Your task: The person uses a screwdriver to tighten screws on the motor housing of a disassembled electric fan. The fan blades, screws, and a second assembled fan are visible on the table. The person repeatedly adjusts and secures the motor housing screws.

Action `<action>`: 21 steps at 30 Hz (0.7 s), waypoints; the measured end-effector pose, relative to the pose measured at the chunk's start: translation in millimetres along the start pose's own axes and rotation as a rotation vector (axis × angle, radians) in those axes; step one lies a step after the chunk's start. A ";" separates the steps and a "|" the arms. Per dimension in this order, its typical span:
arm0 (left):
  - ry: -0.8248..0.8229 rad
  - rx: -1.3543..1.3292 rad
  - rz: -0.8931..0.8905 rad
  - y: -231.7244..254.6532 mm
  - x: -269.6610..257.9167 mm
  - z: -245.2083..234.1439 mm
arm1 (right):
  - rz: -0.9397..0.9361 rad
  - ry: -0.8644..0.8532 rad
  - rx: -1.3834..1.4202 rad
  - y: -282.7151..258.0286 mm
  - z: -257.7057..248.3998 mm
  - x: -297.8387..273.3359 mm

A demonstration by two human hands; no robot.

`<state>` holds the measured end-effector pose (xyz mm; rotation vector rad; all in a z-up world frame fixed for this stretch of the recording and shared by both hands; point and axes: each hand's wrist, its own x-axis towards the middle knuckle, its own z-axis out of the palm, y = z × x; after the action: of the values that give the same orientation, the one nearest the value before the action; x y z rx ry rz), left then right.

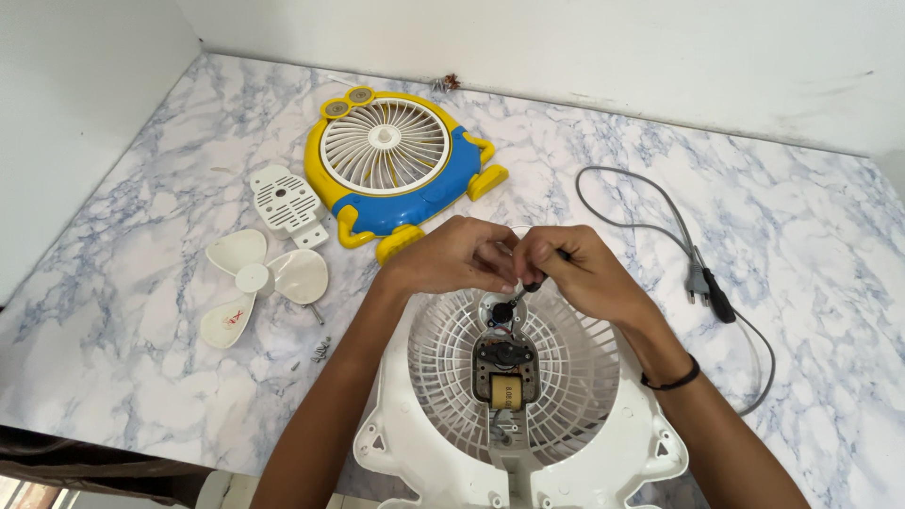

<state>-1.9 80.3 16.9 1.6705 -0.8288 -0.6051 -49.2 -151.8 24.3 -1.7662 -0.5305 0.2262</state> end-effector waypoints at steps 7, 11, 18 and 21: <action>0.020 -0.076 0.021 4.0 -3.9 -2.3 | 0.021 -0.162 0.225 -22.8 -12.6 -4.9; 0.024 -0.050 0.030 2.5 -2.9 -4.4 | 0.083 -0.084 0.102 -39.8 -12.3 -6.6; 0.048 -0.036 -0.010 9.9 -4.0 -1.7 | 0.032 0.104 -0.149 -28.6 -9.2 -1.8; 0.062 -0.027 -0.031 13.1 -5.4 -2.7 | 0.097 0.142 -0.453 -23.7 -4.8 3.0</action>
<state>-6.0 84.4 30.1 1.6718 -0.7477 -0.5804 -50.0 -150.3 48.6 -2.2325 -0.4138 0.0462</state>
